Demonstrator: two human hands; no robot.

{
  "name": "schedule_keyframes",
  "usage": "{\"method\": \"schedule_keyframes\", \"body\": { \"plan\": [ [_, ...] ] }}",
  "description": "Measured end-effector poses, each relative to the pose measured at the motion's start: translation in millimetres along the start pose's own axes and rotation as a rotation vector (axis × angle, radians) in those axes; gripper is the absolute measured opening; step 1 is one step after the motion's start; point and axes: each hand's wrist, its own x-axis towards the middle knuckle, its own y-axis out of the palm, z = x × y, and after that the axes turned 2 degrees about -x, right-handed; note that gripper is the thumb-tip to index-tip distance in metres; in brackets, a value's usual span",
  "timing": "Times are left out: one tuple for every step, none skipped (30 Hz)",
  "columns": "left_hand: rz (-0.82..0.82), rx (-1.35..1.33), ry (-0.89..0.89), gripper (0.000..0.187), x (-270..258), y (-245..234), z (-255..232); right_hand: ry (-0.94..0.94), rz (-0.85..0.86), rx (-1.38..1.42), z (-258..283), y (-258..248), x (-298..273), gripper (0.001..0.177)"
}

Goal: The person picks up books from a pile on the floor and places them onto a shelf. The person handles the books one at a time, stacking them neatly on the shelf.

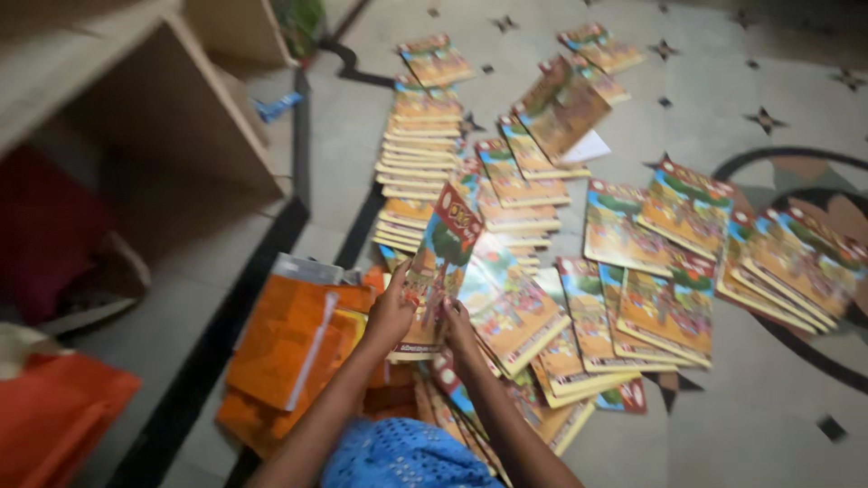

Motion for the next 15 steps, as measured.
{"method": "schedule_keyframes", "body": {
  "plan": [
    [-0.018, -0.030, 0.085, 0.080, -6, -20, -18, -0.022, 0.070, 0.037, 16, 13, -10, 0.067],
    [-0.032, 0.004, 0.120, 0.083, -14, -43, -36, -0.071, 0.159, 0.094, 34, 28, -22, 0.066],
    [-0.046, 0.034, 0.152, 0.085, -21, -65, -54, -0.082, 0.235, 0.104, 57, 41, -34, 0.066],
    [-0.061, 0.064, 0.184, 0.088, -28, -89, -72, -0.092, 0.312, 0.112, 82, 53, -51, 0.065],
    [-0.072, -0.018, 0.154, 0.087, -36, -110, -89, -0.099, 0.390, 0.114, 105, 66, -71, 0.066],
    [-0.082, -0.101, 0.126, 0.087, -44, -132, -104, -0.101, 0.408, 0.083, 128, 80, -93, 0.066],
    [-0.096, -0.188, 0.098, 0.087, -50, -153, -118, -0.100, 0.429, 0.047, 151, 92, -115, 0.069],
    [-0.124, -0.288, 0.137, 0.087, -53, -172, -129, -0.100, 0.449, 0.011, 169, 105, -136, 0.073],
    [-0.158, -0.392, 0.180, 0.088, -55, -191, -137, -0.120, 0.495, -0.031, 183, 116, -152, 0.076],
    [-0.192, -0.496, 0.227, 0.089, -57, -211, -142, -0.139, 0.540, -0.073, 194, 123, -163, 0.078],
    [-0.233, -0.534, 0.231, 0.089, -58, -230, -144, -0.156, 0.591, -0.120, 203, 128, -168, 0.081],
    [-0.273, -0.573, 0.235, 0.089, -57, -247, -145, -0.174, 0.577, -0.089, 211, 133, -165, 0.082],
    [-0.318, -0.612, 0.238, 0.090, -58, -262, -141, -0.189, 0.567, -0.061, 217, 139, -159, 0.084],
    [-0.366, -0.614, 0.221, 0.087, -59, -277, -138, -0.202, 0.558, -0.031, 226, 145, -151, 0.086],
    [-0.415, -0.618, 0.201, 0.085, -57, -293, -135, -0.224, 0.548, -0.033, 238, 151, -143, 0.085]
  ]
}}
